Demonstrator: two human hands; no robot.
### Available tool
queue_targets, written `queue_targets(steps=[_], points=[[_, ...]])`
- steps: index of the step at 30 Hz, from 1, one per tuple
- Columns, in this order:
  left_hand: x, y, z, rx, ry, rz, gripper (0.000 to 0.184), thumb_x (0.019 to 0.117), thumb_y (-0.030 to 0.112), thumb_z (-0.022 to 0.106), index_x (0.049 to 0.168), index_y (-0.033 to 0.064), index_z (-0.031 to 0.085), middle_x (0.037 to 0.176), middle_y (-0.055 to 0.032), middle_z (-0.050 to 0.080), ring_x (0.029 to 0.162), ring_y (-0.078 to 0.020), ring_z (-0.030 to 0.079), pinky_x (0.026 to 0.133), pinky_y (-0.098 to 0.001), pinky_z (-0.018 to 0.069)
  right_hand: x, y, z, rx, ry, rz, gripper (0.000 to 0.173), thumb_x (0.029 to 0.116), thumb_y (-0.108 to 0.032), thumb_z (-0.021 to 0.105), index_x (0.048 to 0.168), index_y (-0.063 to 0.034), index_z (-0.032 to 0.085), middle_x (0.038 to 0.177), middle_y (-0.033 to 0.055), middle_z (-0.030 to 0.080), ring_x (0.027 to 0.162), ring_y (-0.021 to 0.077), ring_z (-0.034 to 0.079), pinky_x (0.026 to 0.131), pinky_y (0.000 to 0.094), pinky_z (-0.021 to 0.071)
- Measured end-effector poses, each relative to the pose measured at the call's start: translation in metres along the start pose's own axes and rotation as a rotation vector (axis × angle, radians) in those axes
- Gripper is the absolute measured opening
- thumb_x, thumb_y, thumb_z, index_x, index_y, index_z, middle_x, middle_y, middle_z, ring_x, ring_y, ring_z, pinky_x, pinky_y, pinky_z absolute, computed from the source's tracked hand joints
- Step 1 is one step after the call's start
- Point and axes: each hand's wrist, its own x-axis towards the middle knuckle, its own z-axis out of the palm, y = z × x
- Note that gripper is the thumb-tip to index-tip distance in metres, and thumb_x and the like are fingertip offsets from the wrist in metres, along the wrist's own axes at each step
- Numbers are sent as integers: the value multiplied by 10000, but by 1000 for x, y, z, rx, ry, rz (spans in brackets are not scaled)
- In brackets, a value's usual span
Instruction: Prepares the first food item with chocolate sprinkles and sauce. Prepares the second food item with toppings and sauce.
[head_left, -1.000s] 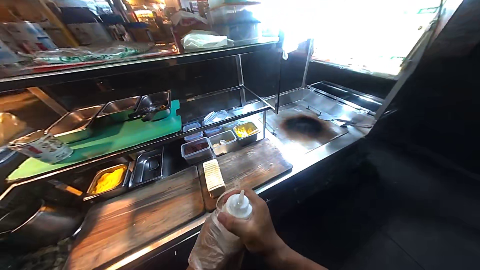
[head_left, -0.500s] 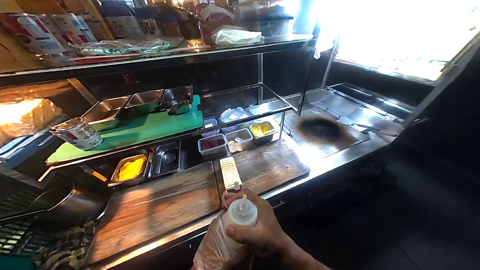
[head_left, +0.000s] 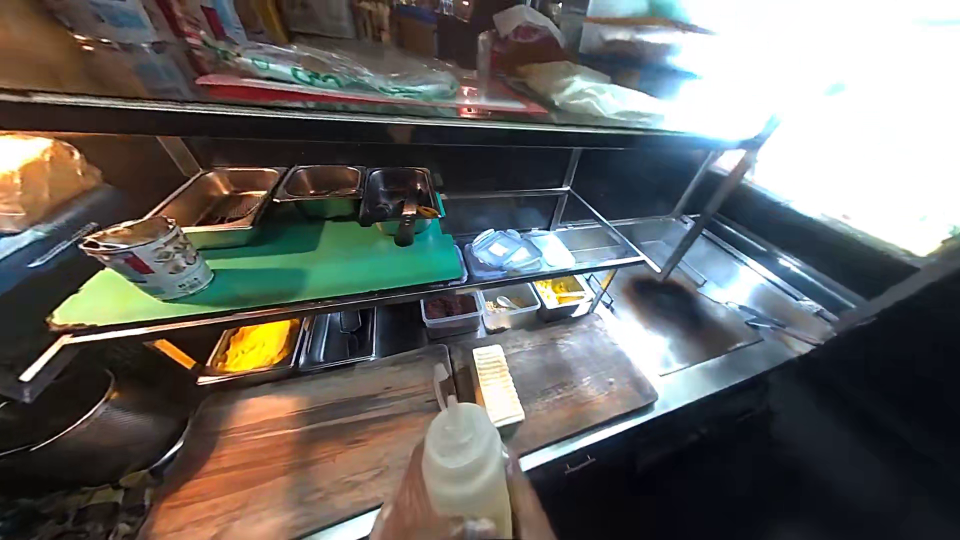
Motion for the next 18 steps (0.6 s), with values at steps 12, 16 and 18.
queue_targets(steps=[12, 16, 18], points=[[82, -12, -7, 293, 322, 218, 1152, 539, 363, 970, 1377, -194, 408, 1284, -197, 627, 1173, -67, 610, 1038, -205, 484, 47, 31, -3, -629, 247, -78, 735, 960, -471, 681, 1444, 47, 488, 1342, 200, 619, 1228, 225, 624, 1042, 401, 542], [88, -44, -11, 260, -50, 399, 931, 632, 327, 963, 1354, -67, 528, 1297, -169, 653, 1207, -146, 633, 1061, -312, 530, 93, -23, -47, -117, 91, -33, 857, 988, -677, 480, 1549, -39, 367, 1415, 166, 579, 1225, 282, 613, 963, 454, 558], [93, -57, -8, 277, -235, 475, 875, 671, 291, 948, 1391, 21, 529, 1325, -138, 643, 1223, -169, 627, 1071, -348, 535, 114, -38, -58, -115, -42, -4, 691, 1035, -547, 502, 1452, 3, 519, 1424, 183, 569, 1267, 289, 585, 1043, 458, 525]])
